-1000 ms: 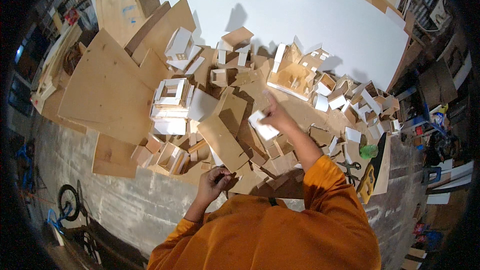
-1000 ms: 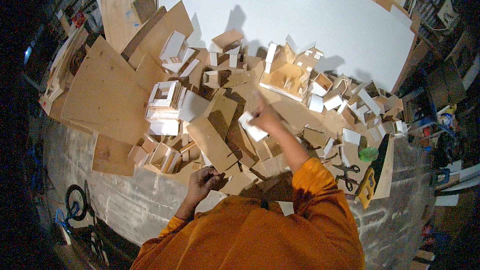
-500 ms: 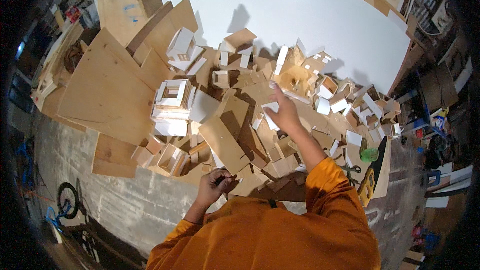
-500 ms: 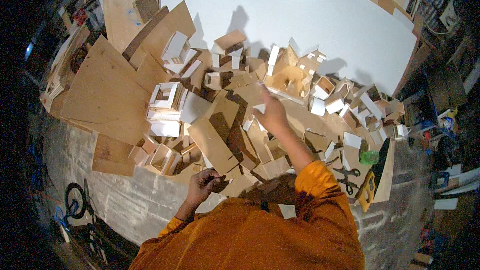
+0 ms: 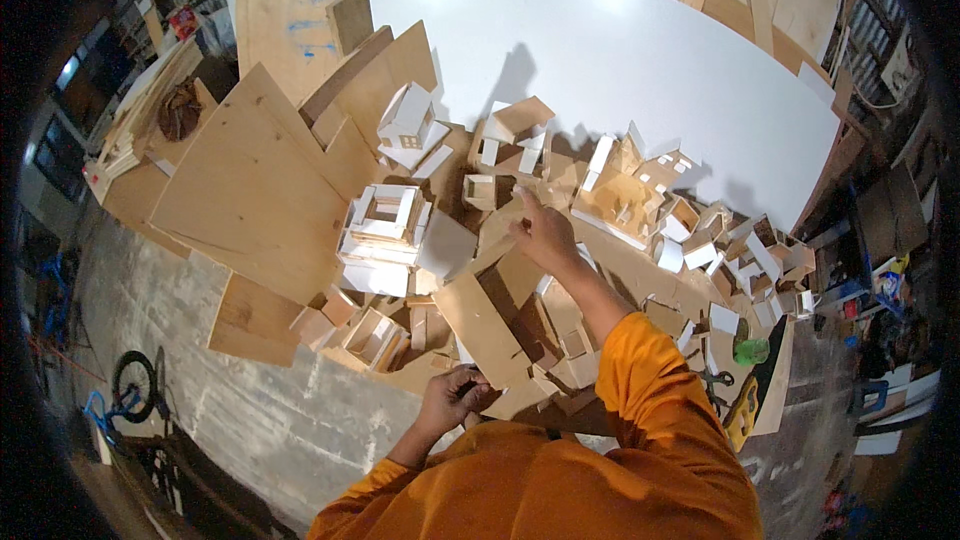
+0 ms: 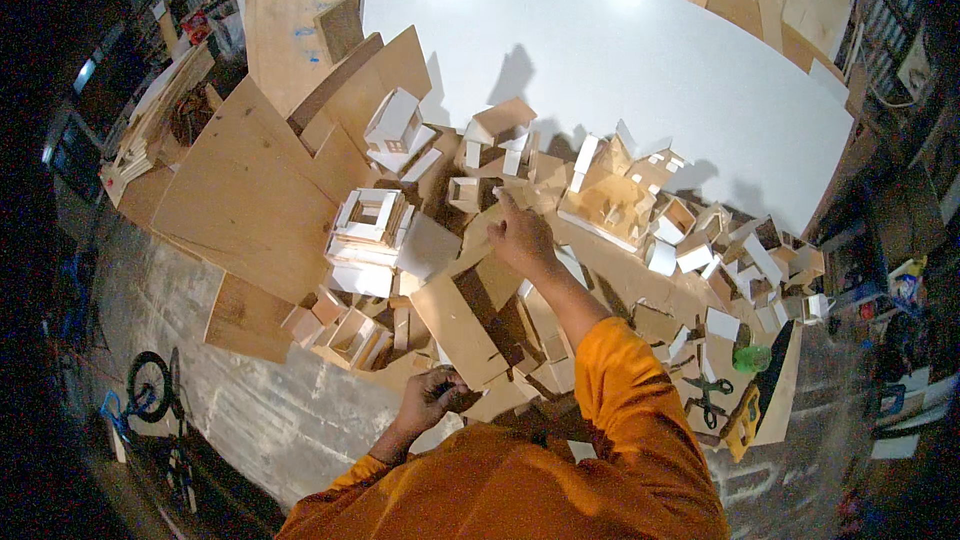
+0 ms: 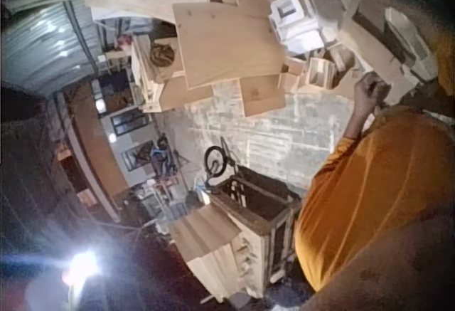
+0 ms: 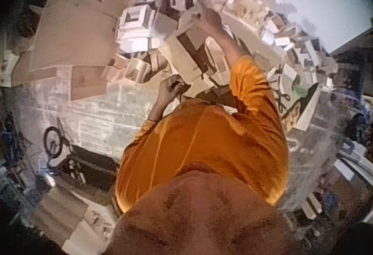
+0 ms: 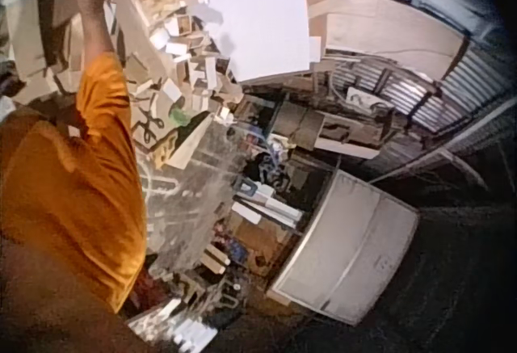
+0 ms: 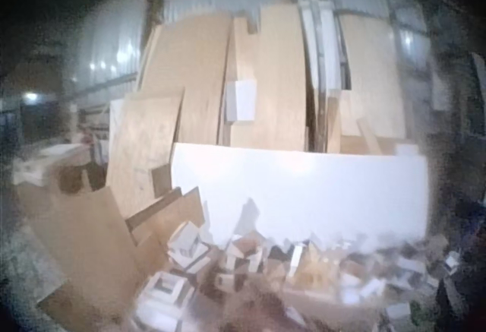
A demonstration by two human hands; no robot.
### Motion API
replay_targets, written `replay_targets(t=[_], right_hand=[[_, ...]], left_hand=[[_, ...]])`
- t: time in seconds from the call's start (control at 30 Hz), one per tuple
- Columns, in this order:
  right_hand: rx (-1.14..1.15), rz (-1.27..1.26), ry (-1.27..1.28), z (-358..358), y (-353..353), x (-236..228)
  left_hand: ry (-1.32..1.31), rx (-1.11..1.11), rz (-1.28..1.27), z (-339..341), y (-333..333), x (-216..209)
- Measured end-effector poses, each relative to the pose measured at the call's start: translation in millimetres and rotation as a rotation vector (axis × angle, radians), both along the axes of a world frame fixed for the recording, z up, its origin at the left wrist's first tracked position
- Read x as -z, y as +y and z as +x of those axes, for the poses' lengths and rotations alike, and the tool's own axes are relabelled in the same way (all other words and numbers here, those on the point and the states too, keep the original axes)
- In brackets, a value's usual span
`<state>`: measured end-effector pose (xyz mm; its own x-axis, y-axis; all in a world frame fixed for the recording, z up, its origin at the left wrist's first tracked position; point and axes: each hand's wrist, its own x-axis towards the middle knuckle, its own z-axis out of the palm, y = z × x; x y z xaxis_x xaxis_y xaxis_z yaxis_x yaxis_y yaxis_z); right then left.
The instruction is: The person assembles a cardboard house model by applying glue to small pieces and attaching them together.
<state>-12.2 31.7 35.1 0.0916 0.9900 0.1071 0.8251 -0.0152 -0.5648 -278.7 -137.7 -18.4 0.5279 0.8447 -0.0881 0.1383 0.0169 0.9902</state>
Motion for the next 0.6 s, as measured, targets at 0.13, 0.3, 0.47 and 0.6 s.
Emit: replay_targets(t=[0.13,0.3,0.47,0.6], right_hand=[[-0.165,0.044,-0.11,-13.8,26.2,-6.0],[-0.224,0.065,-0.323,-29.6,51.1,-1.4],[-0.193,0.03,-0.27,-26.7,47.7,-5.3],[-0.187,0.344,-0.11,7.5,26.3,2.8]], left_hand=[[0.042,0.011,0.039,0.5,3.2,-3.7],[0.026,0.034,0.111,0.7,4.8,-9.2],[0.043,0.014,0.161,-1.8,4.2,-6.7],[0.029,0.03,0.165,-0.4,5.8,-2.7]])
